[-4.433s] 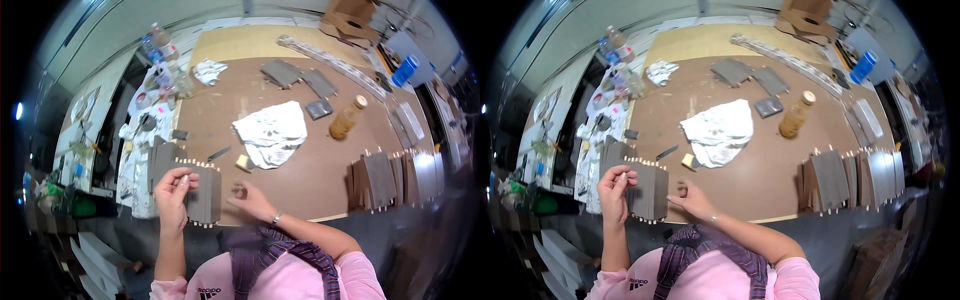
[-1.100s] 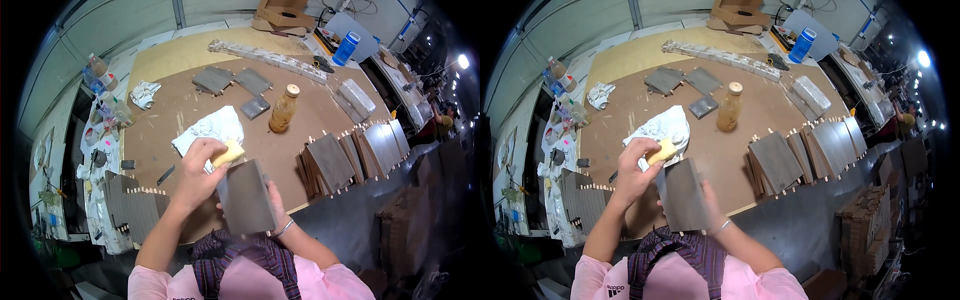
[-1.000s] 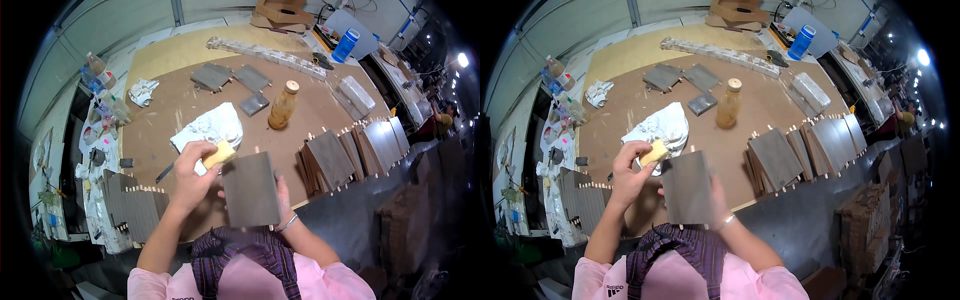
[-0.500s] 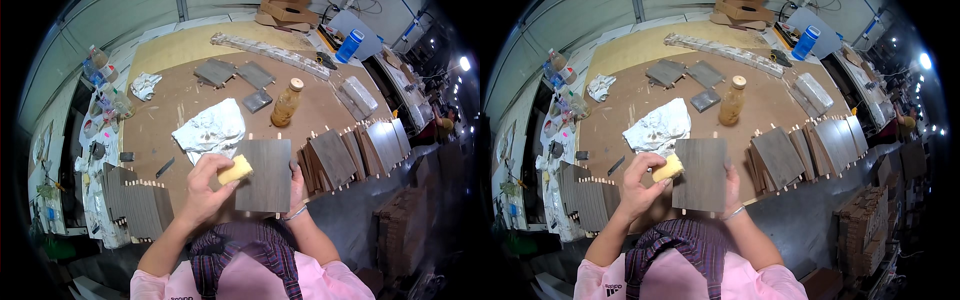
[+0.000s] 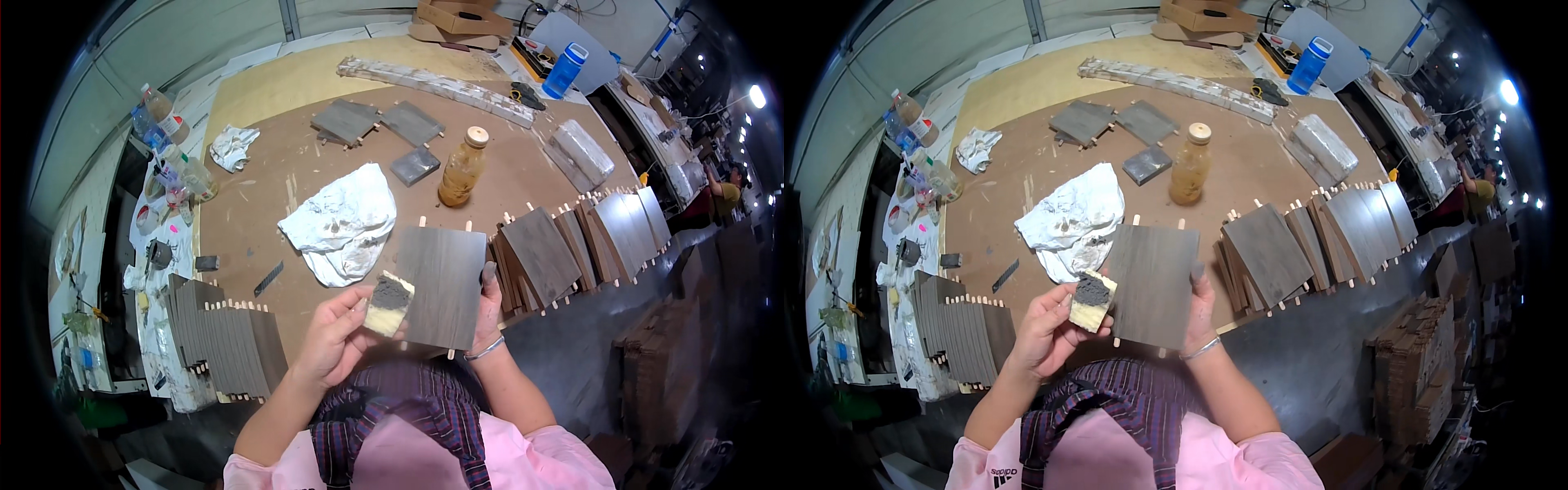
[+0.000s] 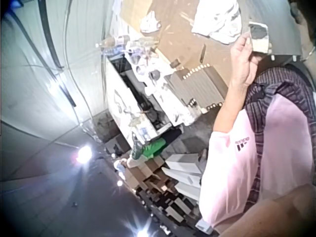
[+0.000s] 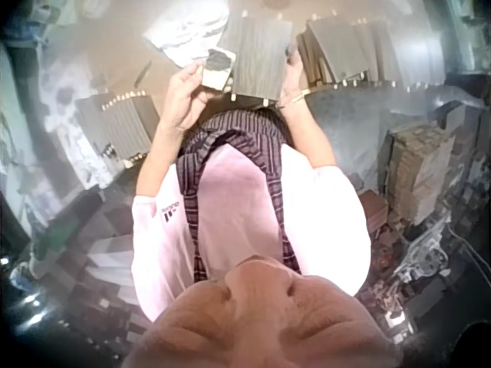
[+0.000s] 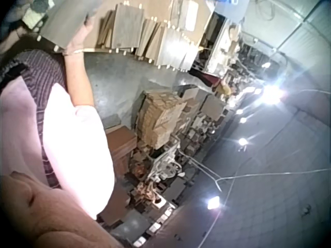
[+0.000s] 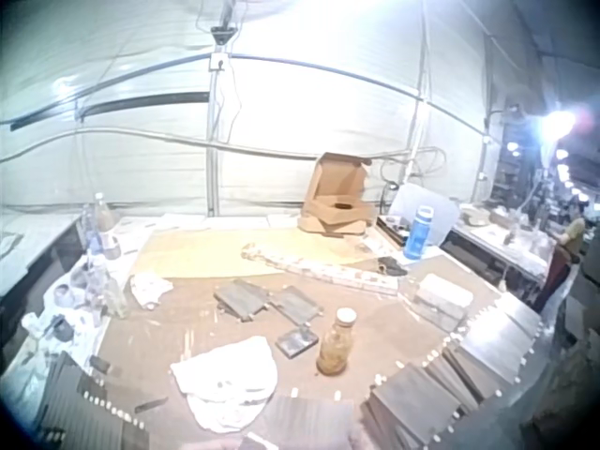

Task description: The person wipes a wood panel with a cloth, applies a liquid finish from a bottle using a sponge to several panels, and stacks them on a work table.

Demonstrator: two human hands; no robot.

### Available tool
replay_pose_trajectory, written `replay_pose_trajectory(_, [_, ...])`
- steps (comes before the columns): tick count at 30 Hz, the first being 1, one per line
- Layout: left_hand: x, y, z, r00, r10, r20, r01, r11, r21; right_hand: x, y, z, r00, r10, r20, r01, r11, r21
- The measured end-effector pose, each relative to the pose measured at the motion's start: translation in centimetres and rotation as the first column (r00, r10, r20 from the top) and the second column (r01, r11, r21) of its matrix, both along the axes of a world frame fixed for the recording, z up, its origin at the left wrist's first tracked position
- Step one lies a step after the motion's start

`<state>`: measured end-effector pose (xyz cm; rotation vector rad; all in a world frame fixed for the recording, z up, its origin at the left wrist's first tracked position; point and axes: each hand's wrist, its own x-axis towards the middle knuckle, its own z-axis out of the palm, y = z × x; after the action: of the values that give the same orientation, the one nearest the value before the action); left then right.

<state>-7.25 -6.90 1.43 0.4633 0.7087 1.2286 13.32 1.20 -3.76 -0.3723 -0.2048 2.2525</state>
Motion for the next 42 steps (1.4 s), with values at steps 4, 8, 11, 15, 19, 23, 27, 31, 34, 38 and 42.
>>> replay_pose_trajectory(4, [2.1, -0.3, -0.1, 0.971, -0.185, 0.153, 0.187, 0.982, -0.002, -0.8, -0.1, 0.0, 0.995, 0.093, -0.022, -0.092, 0.995, 0.032])
replay_pose_trajectory(8, [-0.7, 2.2, -2.1, 0.989, 0.134, -0.058, -0.134, 0.991, 0.001, -0.8, -0.7, 1.2, 0.997, 0.068, 0.045, -0.070, 0.997, 0.042])
replay_pose_trajectory(11, [-5.2, 4.0, -2.5, 0.901, 0.416, -0.126, -0.408, 0.909, 0.087, -0.7, -0.5, 2.5, 0.996, 0.083, 0.013, -0.084, 0.991, 0.107])
replay_pose_trajectory(15, [-4.0, 1.8, -1.7, 0.933, 0.295, -0.208, -0.285, 0.955, 0.077, -0.6, -0.1, 2.1, 0.996, 0.086, -0.010, -0.084, 0.987, 0.140])
replay_pose_trajectory(19, [-1.9, 0.2, -0.8, 0.892, 0.208, -0.402, -0.118, 0.964, 0.237, -0.2, 0.0, 1.2, 0.998, 0.059, -0.003, -0.059, 0.997, 0.042])
replay_pose_trajectory(23, [-2.3, 2.0, -0.6, 0.652, 0.365, -0.665, -0.038, 0.891, 0.452, 1.3, -0.1, -1.7, 0.999, -0.010, 0.048, 0.016, 0.992, -0.128])
replay_pose_trajectory(27, [-2.6, 4.7, 0.7, 0.577, 0.466, -0.671, -0.054, 0.841, 0.538, 0.6, -0.3, 0.1, 0.992, 0.032, 0.118, -0.020, 0.994, -0.106])
replay_pose_trajectory(31, [-2.8, 5.8, 0.7, 0.540, 0.487, -0.687, 0.043, 0.799, 0.600, 1.2, -0.2, -0.4, 0.981, 0.075, 0.180, -0.053, 0.990, -0.128])
replay_pose_trajectory(34, [-2.3, 5.0, 0.5, 0.385, 0.483, -0.786, 0.177, 0.798, 0.577, 1.7, -0.3, -0.5, 0.985, 0.083, 0.149, -0.059, 0.986, -0.158])
replay_pose_trajectory(38, [-1.9, 0.8, 0.5, 0.322, 0.446, -0.835, 0.365, 0.755, 0.545, 2.5, 0.9, -0.5, 0.982, 0.042, 0.183, -0.009, 0.985, -0.173])
replay_pose_trajectory(42, [-2.6, -1.0, 1.5, 0.353, 0.358, -0.865, 0.410, 0.772, 0.486, 2.7, 1.7, -0.6, 0.968, 0.034, 0.250, 0.009, 0.986, -0.167])
